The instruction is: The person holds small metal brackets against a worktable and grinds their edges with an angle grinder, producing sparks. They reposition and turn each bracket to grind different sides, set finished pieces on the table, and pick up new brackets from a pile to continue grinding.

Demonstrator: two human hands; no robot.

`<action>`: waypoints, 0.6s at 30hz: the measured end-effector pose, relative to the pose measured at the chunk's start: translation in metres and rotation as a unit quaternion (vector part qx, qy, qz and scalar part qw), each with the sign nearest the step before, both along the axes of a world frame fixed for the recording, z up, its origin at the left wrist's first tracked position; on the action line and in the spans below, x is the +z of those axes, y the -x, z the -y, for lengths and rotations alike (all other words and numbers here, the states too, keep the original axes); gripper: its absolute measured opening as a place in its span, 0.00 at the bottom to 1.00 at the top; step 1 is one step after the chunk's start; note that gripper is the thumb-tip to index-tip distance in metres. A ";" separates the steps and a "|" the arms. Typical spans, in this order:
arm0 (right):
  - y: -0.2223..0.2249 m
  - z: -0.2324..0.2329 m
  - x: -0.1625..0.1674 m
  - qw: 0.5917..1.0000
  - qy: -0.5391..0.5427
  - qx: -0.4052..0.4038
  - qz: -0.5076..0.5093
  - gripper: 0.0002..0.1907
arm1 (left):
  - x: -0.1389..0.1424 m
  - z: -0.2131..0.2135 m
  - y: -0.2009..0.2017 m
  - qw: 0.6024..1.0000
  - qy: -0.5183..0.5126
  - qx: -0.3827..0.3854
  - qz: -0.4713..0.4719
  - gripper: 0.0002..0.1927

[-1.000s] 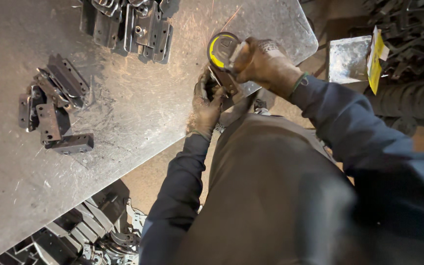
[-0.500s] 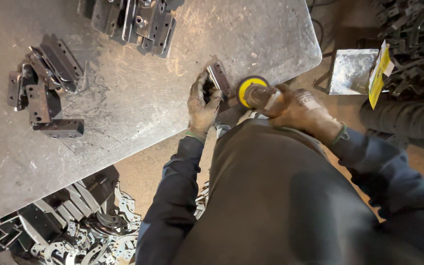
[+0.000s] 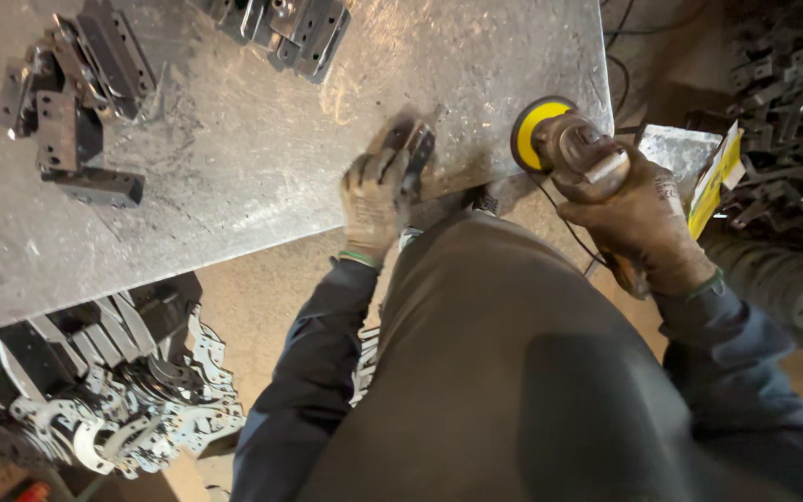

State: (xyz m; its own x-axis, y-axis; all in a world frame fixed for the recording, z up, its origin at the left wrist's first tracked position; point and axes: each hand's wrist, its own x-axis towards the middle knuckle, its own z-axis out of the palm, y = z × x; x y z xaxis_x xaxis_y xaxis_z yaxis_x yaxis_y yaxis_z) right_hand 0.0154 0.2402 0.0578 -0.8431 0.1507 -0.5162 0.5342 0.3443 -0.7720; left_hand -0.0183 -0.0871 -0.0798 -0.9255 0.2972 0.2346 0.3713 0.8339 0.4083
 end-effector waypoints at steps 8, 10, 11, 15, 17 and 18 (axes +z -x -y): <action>0.016 -0.028 -0.030 0.990 -0.067 0.107 -0.055 0.44 | -0.009 0.038 0.002 0.977 -0.146 0.150 0.038 0.35; 0.023 -0.032 -0.032 0.988 -0.051 0.129 -0.071 0.44 | -0.003 0.031 -0.005 0.984 -0.139 0.108 0.015 0.50; 0.026 -0.032 -0.033 0.988 -0.041 0.135 -0.070 0.44 | 0.001 0.027 -0.006 0.987 -0.136 0.085 0.004 0.58; 0.041 -0.020 -0.024 0.981 -0.054 0.174 -0.073 0.45 | 0.017 0.028 0.001 0.996 -0.062 0.035 0.062 0.67; 0.050 -0.011 -0.017 0.968 -0.130 0.209 -0.046 0.47 | 0.020 0.042 0.016 0.993 0.000 -0.013 0.114 0.69; 0.052 -0.006 -0.013 0.960 -0.167 0.225 -0.031 0.48 | 0.019 0.050 0.022 0.991 0.017 -0.032 0.128 0.70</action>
State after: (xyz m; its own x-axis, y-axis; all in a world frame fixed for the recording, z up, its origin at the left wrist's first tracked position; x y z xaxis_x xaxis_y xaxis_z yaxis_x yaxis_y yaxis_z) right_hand -0.0371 0.2457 0.0446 -0.8894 -0.0878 -0.4485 0.2297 0.7626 -0.6048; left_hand -0.0403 -0.1371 -0.0604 -0.9326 0.3604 -0.0174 0.3108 0.8269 0.4686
